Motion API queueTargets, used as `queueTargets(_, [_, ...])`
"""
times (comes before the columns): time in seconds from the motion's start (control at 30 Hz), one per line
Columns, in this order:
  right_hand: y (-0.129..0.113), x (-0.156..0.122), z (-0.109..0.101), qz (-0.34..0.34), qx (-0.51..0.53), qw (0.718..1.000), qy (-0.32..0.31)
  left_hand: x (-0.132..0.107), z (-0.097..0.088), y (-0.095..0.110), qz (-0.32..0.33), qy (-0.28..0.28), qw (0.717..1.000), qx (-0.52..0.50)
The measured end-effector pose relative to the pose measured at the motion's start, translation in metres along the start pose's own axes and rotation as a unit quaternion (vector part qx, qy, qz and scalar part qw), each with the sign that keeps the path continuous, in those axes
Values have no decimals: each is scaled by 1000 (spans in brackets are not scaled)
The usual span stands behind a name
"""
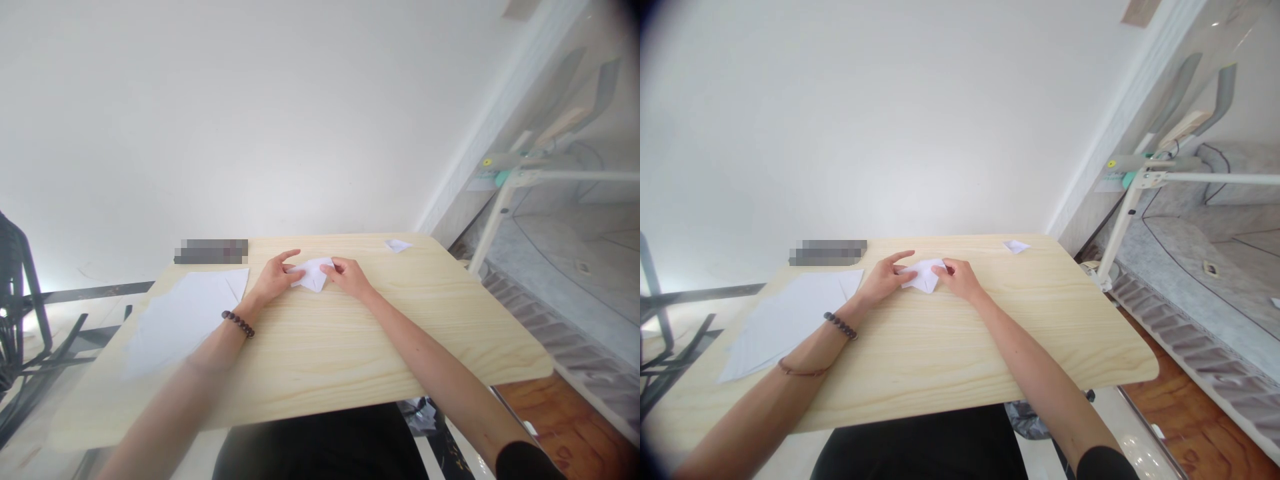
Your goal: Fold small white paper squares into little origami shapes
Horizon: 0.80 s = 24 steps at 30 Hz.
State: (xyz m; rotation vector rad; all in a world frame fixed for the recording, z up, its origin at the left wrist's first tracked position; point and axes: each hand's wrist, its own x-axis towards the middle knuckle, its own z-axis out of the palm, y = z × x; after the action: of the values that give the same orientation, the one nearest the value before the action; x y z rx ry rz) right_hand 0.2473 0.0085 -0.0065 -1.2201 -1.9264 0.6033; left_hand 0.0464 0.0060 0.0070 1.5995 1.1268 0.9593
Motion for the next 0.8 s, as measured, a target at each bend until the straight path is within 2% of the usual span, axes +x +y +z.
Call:
queueTargets(0.13, [2, 0, -1, 1, 1, 1000, 0, 1, -4, 0, -10, -32, 999, 8])
queueTargets(0.37, [5, 2, -3, 26, 10, 1000, -4, 4, -13, -7, -17, -7, 999, 31])
queueTargets(0.5, [6, 3, -5, 39, 38, 999, -7, 4, -17, -7, -8, -45, 999, 6])
queueTargets(0.67, [8, 4, -6, 42, 49, 998, -7, 1, -20, -4, -40, -102, 992, -63])
queueTargets(0.8, [8, 3, -5, 46, 48, 998, -2, 0, -19, -4, -37, -103, 991, -70])
